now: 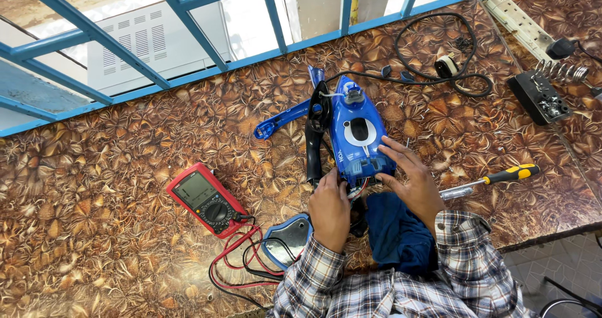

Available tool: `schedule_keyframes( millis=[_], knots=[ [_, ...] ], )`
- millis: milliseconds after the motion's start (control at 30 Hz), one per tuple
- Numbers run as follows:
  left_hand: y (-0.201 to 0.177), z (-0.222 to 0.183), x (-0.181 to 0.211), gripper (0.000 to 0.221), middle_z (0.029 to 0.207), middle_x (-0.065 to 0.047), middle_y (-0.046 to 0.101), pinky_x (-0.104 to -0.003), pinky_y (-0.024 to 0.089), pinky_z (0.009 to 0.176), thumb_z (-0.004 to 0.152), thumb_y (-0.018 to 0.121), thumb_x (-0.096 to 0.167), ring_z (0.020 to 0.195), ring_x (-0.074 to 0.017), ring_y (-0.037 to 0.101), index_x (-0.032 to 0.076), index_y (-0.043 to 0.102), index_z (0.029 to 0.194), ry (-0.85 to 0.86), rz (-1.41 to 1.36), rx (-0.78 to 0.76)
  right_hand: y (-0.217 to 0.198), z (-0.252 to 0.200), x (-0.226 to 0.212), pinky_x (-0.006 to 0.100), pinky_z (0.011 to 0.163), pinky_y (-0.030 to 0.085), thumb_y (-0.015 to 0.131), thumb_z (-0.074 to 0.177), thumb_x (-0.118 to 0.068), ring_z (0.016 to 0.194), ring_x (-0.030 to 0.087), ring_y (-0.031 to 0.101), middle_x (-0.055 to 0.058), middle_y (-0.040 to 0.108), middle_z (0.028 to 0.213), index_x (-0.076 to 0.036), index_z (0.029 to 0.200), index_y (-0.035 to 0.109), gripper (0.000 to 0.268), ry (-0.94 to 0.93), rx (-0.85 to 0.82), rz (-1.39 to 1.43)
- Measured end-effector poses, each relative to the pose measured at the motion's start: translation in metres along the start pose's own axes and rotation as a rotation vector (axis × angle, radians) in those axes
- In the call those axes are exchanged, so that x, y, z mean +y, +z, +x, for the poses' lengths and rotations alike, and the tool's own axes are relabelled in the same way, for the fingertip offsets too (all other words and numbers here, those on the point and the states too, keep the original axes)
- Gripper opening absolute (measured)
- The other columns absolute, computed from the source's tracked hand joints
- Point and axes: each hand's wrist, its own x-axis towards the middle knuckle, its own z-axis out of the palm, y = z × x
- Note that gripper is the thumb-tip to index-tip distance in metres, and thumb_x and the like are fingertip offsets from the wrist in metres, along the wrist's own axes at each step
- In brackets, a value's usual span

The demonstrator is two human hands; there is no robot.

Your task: The person disassembles a blue steam iron and tests its internal electrical components using a multimeter. They use a screwdriver to handle the internal wiring and heating plate after removing the iron's outer casing.

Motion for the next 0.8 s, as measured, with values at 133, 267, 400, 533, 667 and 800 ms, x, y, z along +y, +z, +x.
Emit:
schedule_keyframes(
  millis=[133, 267, 400, 533, 667, 800],
  knots=[
    [0.002, 0.001, -0.004, 0.039, 0.118, -0.015, 0.072, -0.057, 0.059, 0.074, 0.095, 0.067, 0.020, 0.095, -0.0437, 0.073, 0.008, 0.065, 0.132, 0.000, 0.007, 0.026, 0.002, 0.000, 0.002, 0.051, 0.116, 0.040, 0.078, 0.088, -0.023, 0.142, 0.034, 0.050, 0.010, 0.055, 0.153, -0.014, 0.142, 0.062, 0.058, -0.014, 0.015, -0.009],
    [-0.012, -0.002, 0.013, 0.035, 0.112, -0.012, 0.076, -0.051, 0.061, 0.074, 0.098, 0.063, 0.018, 0.092, -0.0383, 0.076, 0.009, 0.066, 0.132, -0.059, 0.030, -0.023, 0.004, -0.001, 0.004, 0.050, 0.117, 0.040, 0.078, 0.087, -0.032, 0.141, 0.033, 0.050, 0.010, 0.055, 0.153, -0.013, 0.143, 0.060, 0.062, -0.008, 0.011, -0.083],
    [-0.012, -0.003, 0.017, 0.034, 0.103, -0.015, 0.078, -0.055, 0.060, 0.072, 0.099, 0.060, 0.017, 0.087, -0.0418, 0.076, 0.009, 0.065, 0.131, -0.094, 0.044, -0.042, 0.009, 0.001, -0.009, 0.056, 0.116, 0.039, 0.078, 0.084, -0.051, 0.139, 0.041, 0.051, 0.023, 0.053, 0.151, 0.000, 0.142, 0.057, 0.079, -0.007, -0.008, -0.227],
    [-0.008, -0.004, 0.013, 0.034, 0.098, -0.015, 0.078, -0.058, 0.059, 0.071, 0.099, 0.056, 0.019, 0.085, -0.0442, 0.075, 0.011, 0.062, 0.132, -0.107, 0.035, -0.051, 0.032, 0.000, -0.018, 0.058, 0.116, 0.038, 0.076, 0.081, -0.062, 0.139, 0.044, 0.048, 0.027, 0.049, 0.151, 0.003, 0.145, 0.052, 0.094, -0.036, 0.016, -0.432],
    [-0.007, -0.004, 0.005, 0.030, 0.094, -0.019, 0.077, -0.058, 0.058, 0.071, 0.097, 0.060, 0.017, 0.084, -0.0473, 0.074, 0.010, 0.068, 0.125, -0.109, -0.070, -0.021, 0.047, 0.006, -0.033, 0.061, 0.111, 0.043, 0.077, 0.075, -0.067, 0.138, 0.048, 0.048, 0.029, 0.045, 0.151, -0.003, 0.147, 0.051, 0.100, 0.023, 0.103, -0.546],
    [-0.007, -0.001, -0.005, 0.027, 0.091, -0.016, 0.078, -0.056, 0.059, 0.070, 0.097, 0.065, 0.024, 0.085, -0.0452, 0.074, 0.015, 0.072, 0.121, -0.108, -0.137, -0.025, 0.055, 0.010, -0.030, 0.064, 0.109, 0.043, 0.081, 0.075, -0.059, 0.135, 0.054, 0.047, 0.033, 0.041, 0.150, -0.003, 0.148, 0.049, 0.097, 0.045, 0.152, -0.537]
  ],
)
